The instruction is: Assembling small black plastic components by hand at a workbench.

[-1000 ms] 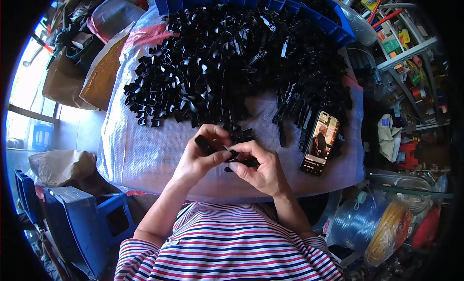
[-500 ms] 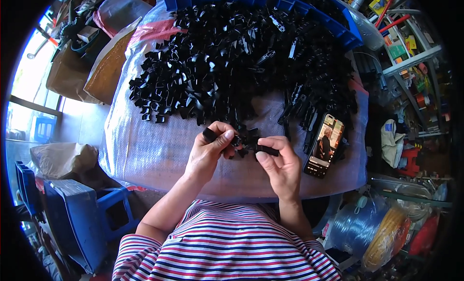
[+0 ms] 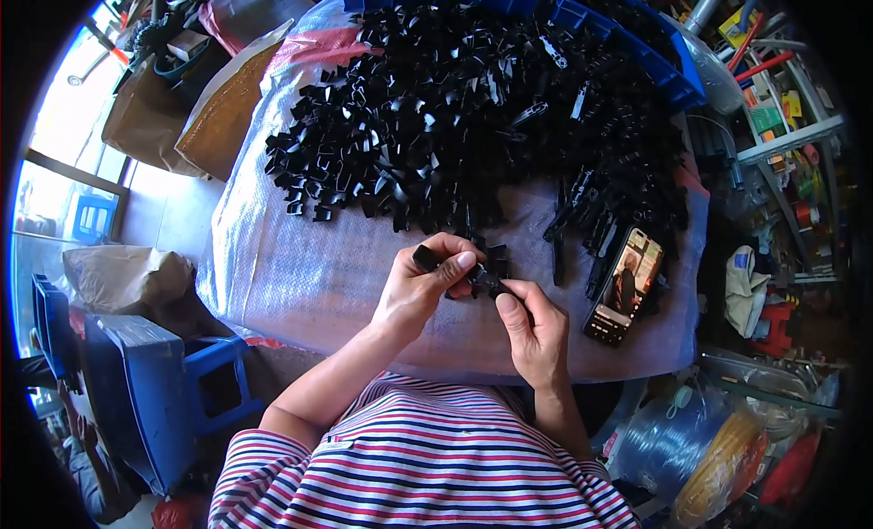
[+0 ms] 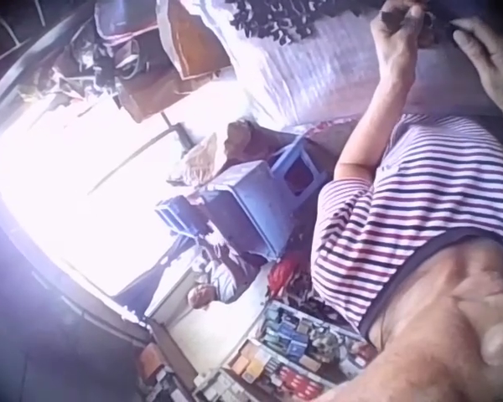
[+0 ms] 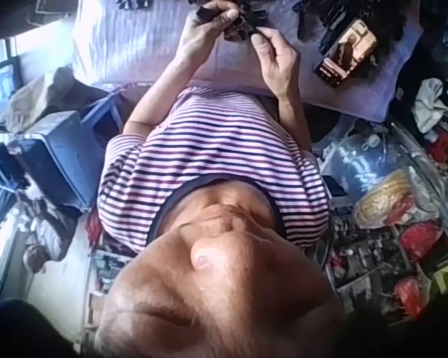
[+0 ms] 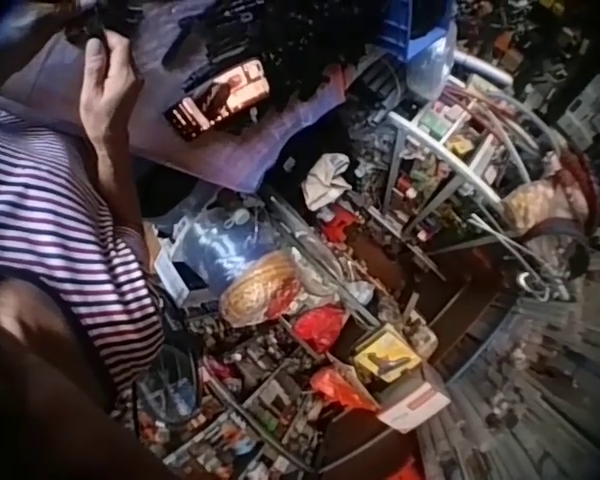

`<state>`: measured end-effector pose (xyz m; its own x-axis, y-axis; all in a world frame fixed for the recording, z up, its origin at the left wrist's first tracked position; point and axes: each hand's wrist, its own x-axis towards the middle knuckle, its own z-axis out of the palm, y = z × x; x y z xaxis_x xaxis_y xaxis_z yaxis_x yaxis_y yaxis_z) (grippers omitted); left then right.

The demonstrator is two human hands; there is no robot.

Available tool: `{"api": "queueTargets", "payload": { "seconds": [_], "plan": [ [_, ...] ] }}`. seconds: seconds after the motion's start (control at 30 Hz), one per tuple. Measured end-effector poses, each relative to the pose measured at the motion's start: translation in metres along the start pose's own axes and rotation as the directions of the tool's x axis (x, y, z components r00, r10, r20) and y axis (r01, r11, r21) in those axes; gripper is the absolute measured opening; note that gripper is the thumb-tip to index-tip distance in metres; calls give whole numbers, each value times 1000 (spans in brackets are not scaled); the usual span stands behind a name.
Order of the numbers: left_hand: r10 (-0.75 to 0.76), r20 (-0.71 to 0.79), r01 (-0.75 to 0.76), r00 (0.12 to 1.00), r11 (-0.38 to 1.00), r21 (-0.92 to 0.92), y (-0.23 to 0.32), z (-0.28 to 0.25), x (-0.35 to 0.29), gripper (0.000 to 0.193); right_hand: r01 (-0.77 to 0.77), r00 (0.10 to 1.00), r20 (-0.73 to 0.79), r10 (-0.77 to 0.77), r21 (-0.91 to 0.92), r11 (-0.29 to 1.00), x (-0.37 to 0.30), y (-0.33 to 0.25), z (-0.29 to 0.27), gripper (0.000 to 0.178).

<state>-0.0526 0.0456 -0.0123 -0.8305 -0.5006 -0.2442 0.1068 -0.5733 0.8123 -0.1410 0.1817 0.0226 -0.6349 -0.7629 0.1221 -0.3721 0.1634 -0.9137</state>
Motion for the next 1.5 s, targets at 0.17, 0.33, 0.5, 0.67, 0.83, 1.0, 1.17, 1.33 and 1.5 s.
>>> {"api": "queueTargets", "payload": {
  "seconds": [0.17,0.33,0.5,0.67,0.83,1.0,1.17,1.33,1.5],
  "plan": [
    [119,-3,-114,993,960,258,4,5,-4,15,-55,997,51,55,14,998,1,1,-4,21],
    [233,15,-219,972,886,408,5,6,-9,12,5,999,54,-3,-30,1000,0,6,1,17],
    [439,-12,-370,898,770,521,0,11,-12,12,24,999,-27,-23,30,999,4,7,32,15],
    [-25,85,38,996,987,-153,-11,-5,-15,25,27,998,52,-21,-108,994,10,3,16,21],
    [26,269,148,963,782,-606,13,-23,-6,25,0,966,-185,-180,-698,716,34,35,-31,28],
    [97,270,15,958,922,-386,5,-32,-1,26,-19,979,-184,-92,-527,850,28,49,-26,42],
    [509,460,-582,727,103,807,8,-10,-18,23,5,981,-182,-66,-317,948,23,36,-20,24],
    [313,525,-515,792,-120,849,-8,-12,-23,57,5,983,-178,-41,-200,980,20,38,-19,26],
    [273,476,-450,836,-156,880,-8,-7,-17,57,-83,992,-115,54,-265,961,19,32,-21,29]
  ]
}}
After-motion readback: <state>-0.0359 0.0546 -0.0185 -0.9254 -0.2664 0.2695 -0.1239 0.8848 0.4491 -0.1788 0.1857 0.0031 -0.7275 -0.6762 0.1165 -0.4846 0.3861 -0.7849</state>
